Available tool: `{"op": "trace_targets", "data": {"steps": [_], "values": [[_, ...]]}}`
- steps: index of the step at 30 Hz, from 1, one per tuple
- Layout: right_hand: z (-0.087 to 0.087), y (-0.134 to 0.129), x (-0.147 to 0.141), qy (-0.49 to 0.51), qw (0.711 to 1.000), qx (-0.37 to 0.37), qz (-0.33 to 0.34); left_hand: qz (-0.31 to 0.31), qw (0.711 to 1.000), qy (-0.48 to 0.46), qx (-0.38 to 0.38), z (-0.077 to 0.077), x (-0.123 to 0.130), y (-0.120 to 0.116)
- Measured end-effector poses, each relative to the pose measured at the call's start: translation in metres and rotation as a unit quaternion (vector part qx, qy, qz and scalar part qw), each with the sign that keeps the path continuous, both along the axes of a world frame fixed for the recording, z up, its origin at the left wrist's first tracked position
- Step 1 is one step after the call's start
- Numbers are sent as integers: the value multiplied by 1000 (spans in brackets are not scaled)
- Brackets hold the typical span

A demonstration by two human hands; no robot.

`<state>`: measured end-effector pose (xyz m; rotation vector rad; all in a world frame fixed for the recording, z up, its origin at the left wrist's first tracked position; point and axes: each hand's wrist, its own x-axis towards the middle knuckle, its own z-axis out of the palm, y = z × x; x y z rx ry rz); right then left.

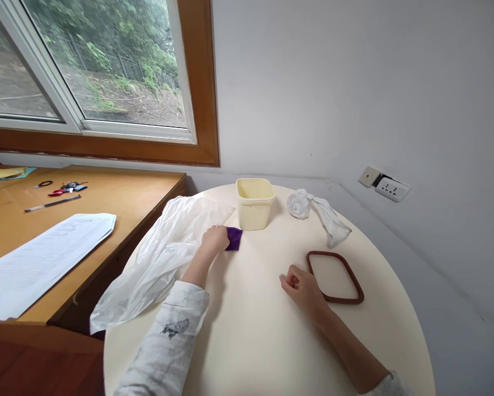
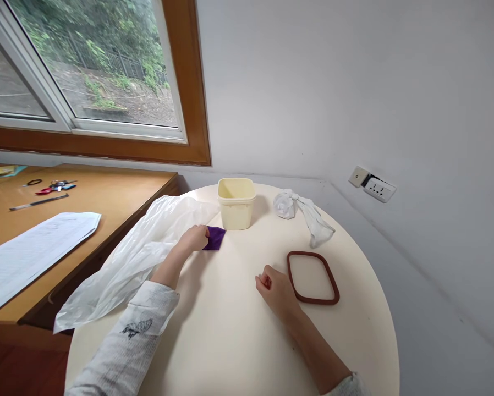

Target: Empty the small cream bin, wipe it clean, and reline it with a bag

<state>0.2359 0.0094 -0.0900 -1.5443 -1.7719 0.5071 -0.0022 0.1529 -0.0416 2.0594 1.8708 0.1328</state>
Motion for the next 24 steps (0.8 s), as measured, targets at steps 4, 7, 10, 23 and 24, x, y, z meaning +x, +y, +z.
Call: {"op": "trace_targets", "data": {"steps": [4, 7, 10, 23, 24], "values": [[-1, 0, 1, 1, 1000, -1, 2, 29, 999, 40, -23, 3, 3, -2], [-1, -1, 1, 6, 1000, -5, 5, 39, 998, 41, -27, 3, 3, -2], [-1, -2, 1, 8, 1000, -7, 6, 47, 998, 34, -27, 3, 4, -1], [0, 3, -15, 43, 998, 55, 7, -7, 981, -192, -28, 52, 9, -18], [2, 4, -22, 65, 996, 56, 15, -25, 975, -219, -40, 58, 11, -22]]}}
